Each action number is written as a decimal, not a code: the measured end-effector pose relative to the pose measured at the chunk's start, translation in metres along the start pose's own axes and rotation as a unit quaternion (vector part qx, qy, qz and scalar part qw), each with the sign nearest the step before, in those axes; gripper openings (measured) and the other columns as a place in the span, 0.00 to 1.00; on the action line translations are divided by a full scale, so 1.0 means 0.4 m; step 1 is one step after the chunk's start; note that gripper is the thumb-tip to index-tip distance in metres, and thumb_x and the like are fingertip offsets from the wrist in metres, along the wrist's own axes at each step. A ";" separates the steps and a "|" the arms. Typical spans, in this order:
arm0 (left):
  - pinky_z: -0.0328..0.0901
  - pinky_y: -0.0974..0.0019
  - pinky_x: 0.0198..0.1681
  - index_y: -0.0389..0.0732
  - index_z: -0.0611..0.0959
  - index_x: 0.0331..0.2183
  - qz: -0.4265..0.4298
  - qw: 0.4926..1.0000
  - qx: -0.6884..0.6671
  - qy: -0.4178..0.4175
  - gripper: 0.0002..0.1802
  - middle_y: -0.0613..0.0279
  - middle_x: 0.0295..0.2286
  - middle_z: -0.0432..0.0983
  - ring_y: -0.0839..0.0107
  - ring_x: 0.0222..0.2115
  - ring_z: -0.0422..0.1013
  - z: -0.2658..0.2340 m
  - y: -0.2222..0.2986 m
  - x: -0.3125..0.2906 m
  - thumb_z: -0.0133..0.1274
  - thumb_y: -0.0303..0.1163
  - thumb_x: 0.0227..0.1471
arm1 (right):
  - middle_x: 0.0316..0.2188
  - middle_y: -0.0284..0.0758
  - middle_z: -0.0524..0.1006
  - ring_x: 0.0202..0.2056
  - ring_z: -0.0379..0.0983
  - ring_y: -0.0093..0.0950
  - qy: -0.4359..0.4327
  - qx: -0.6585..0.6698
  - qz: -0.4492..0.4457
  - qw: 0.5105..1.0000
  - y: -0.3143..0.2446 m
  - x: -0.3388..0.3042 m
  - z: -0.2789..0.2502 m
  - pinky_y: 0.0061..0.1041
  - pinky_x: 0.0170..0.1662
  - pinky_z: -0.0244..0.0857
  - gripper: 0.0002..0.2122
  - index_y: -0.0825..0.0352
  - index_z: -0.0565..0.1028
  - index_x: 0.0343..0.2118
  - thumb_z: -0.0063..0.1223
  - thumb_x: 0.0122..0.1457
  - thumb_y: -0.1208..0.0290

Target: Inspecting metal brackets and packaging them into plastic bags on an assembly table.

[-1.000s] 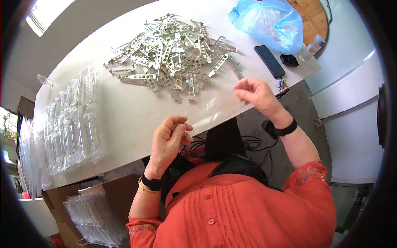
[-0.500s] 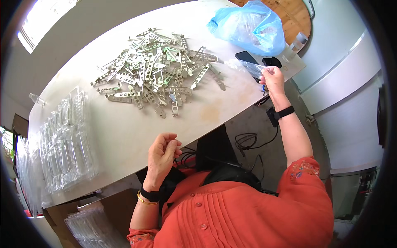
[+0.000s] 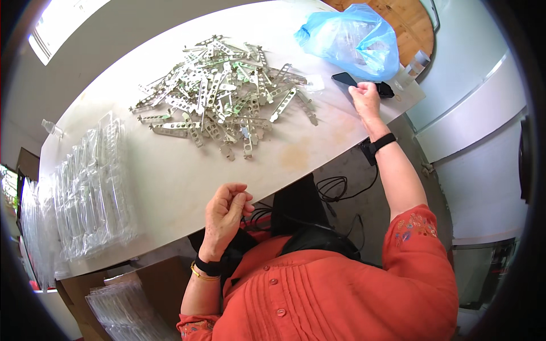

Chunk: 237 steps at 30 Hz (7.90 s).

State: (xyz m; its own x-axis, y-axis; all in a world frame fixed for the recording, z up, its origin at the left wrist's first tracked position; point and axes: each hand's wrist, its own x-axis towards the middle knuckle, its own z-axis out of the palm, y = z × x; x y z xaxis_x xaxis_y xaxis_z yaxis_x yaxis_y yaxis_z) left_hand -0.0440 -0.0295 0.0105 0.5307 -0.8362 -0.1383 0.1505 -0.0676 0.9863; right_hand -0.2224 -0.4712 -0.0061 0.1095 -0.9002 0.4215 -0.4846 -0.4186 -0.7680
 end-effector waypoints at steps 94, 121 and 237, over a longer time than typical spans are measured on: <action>0.77 0.67 0.33 0.34 0.70 0.45 -0.131 0.968 -0.206 0.050 0.10 0.46 0.34 0.80 0.66 0.30 0.80 -0.107 0.028 0.026 0.44 0.30 0.67 | 0.32 0.32 0.79 0.30 0.76 0.17 -0.586 0.349 0.161 0.713 -0.362 -0.487 0.031 0.19 0.33 0.76 0.11 0.70 0.73 0.49 0.55 0.65 0.77; 0.70 0.73 0.19 0.37 0.77 0.36 -0.113 0.984 -0.132 0.034 0.14 0.60 0.23 0.78 0.74 0.17 0.75 -0.100 0.035 0.019 0.49 0.38 0.66 | 0.29 0.34 0.78 0.25 0.76 0.18 -0.601 0.350 0.175 0.697 -0.370 -0.477 0.022 0.18 0.26 0.72 0.15 0.68 0.74 0.41 0.48 0.70 0.58; 0.66 0.61 0.48 0.36 0.83 0.40 0.273 0.803 0.499 0.180 0.09 0.56 0.38 0.79 0.60 0.42 0.72 -0.106 -0.023 -0.001 0.54 0.20 0.57 | 0.20 0.32 0.77 0.18 0.74 0.20 -0.628 -0.247 0.331 0.660 -0.217 -0.483 -0.465 0.21 0.20 0.68 0.09 0.67 0.74 0.31 0.49 0.64 0.66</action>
State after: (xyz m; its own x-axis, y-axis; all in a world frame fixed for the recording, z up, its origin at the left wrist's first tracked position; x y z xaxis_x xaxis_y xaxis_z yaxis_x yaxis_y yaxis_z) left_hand -0.0102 -0.0056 -0.0022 0.5236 -0.6908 0.4987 -0.8342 -0.2968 0.4648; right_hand -0.3629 -0.2387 0.0690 0.2144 -0.3868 -0.8969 -0.9767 -0.0732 -0.2019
